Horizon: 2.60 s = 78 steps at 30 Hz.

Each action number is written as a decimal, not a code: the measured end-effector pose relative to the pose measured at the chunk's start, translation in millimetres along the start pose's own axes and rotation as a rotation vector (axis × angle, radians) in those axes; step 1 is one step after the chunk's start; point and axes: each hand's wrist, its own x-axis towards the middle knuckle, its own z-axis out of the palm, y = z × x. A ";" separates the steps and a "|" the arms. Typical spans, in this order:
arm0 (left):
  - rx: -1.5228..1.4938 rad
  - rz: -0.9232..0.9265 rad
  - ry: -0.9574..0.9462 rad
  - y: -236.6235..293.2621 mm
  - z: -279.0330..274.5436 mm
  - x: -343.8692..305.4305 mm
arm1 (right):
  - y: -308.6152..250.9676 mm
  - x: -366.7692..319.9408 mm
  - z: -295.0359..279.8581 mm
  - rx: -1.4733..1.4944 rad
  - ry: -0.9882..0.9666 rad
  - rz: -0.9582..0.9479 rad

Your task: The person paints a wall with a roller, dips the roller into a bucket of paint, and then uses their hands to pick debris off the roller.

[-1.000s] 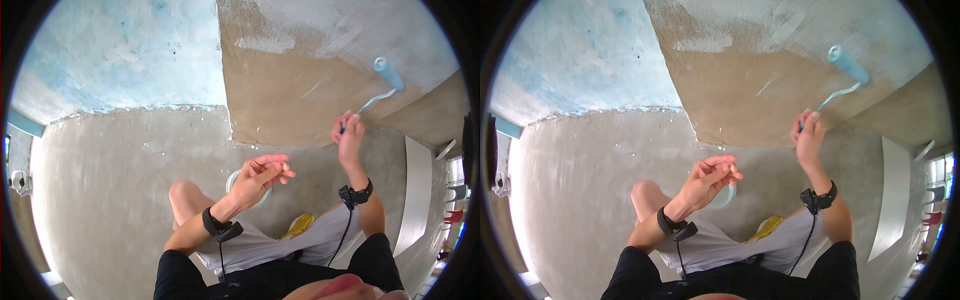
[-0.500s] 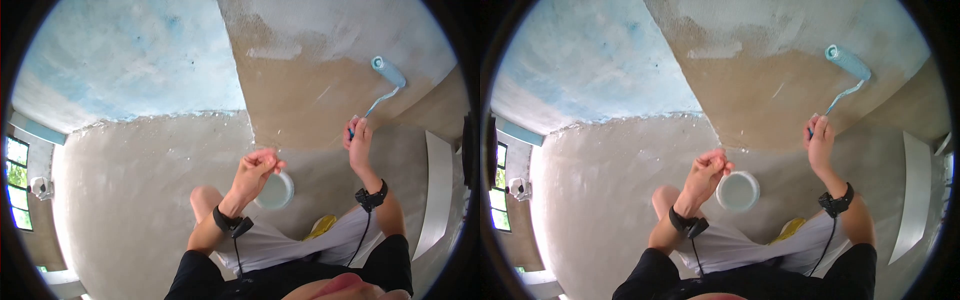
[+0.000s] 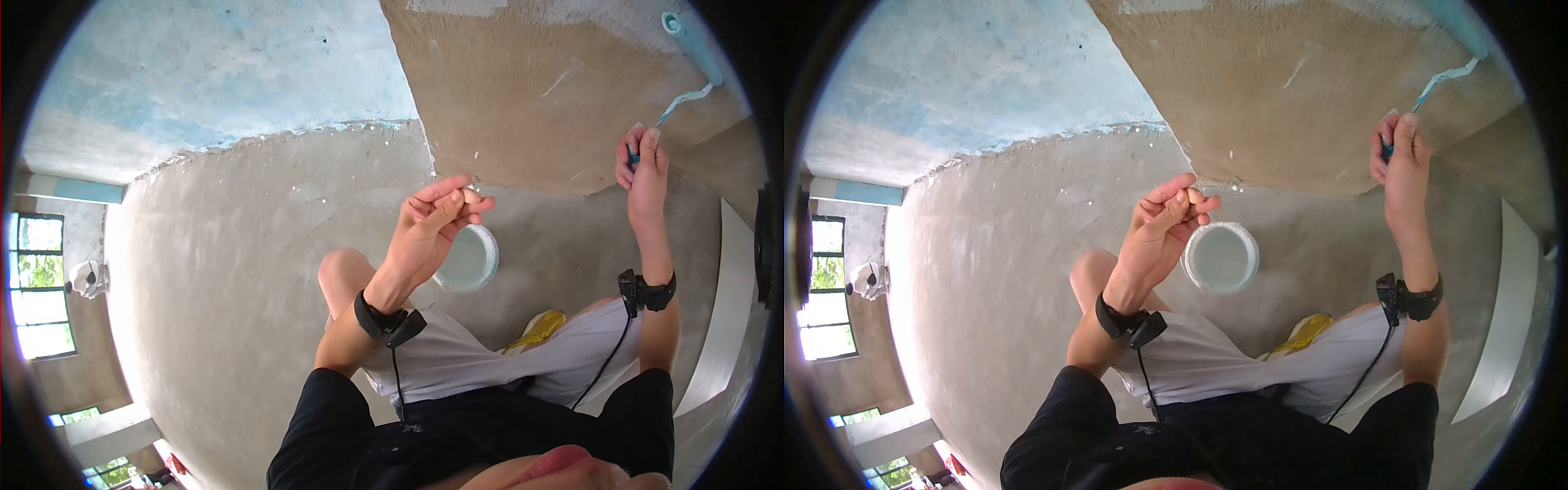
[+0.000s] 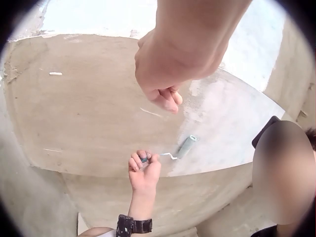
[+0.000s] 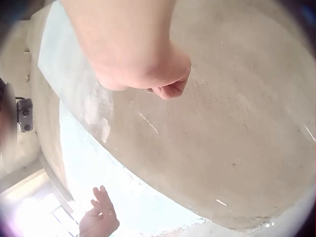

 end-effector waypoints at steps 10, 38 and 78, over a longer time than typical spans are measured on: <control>0.039 -0.048 -0.017 1.4 10.8 -0.1 | -16.0 16.9 -3.2 0.048 0.038 -0.186; 0.426 -0.265 0.058 -27.8 4.8 -5.7 | -26.4 12.6 20.0 0.057 0.112 -0.208; 0.645 -0.969 -0.120 -179.6 -23.7 -52.1 | 27.1 -30.7 -18.6 0.105 0.006 0.161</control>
